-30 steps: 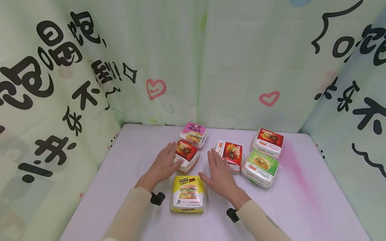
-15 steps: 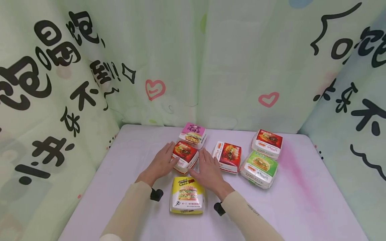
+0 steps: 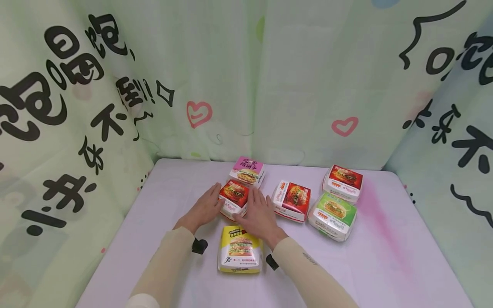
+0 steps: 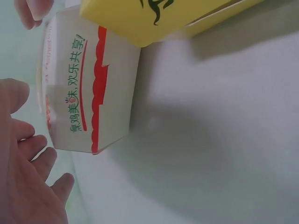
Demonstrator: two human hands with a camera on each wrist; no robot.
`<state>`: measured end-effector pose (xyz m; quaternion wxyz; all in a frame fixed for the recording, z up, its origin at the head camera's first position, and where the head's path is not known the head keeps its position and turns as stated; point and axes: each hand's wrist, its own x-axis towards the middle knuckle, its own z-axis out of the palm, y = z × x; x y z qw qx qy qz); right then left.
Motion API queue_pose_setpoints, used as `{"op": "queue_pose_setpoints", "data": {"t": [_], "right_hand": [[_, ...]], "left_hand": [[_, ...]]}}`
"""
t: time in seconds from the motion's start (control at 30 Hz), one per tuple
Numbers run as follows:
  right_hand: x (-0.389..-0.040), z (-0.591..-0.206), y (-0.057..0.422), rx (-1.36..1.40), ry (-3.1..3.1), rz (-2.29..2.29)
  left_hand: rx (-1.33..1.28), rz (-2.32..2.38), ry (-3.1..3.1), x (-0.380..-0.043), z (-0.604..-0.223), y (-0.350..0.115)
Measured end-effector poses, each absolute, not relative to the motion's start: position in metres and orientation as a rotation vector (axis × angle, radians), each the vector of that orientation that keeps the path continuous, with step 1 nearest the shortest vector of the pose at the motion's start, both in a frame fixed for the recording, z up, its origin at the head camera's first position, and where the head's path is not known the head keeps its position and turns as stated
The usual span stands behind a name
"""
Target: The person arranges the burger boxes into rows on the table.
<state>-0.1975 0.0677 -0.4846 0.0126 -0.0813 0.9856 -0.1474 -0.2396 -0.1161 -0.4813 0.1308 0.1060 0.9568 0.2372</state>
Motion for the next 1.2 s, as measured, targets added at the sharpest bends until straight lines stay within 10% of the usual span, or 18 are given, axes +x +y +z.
{"op": "queue_pose_setpoints", "data": {"t": [1.2], "right_hand": [[-0.208, -0.493, 0.076, -0.275, 3.037, -0.525]], "left_hand": [[0.163, 0.889, 2.719, -0.222, -0.487, -0.101]]}}
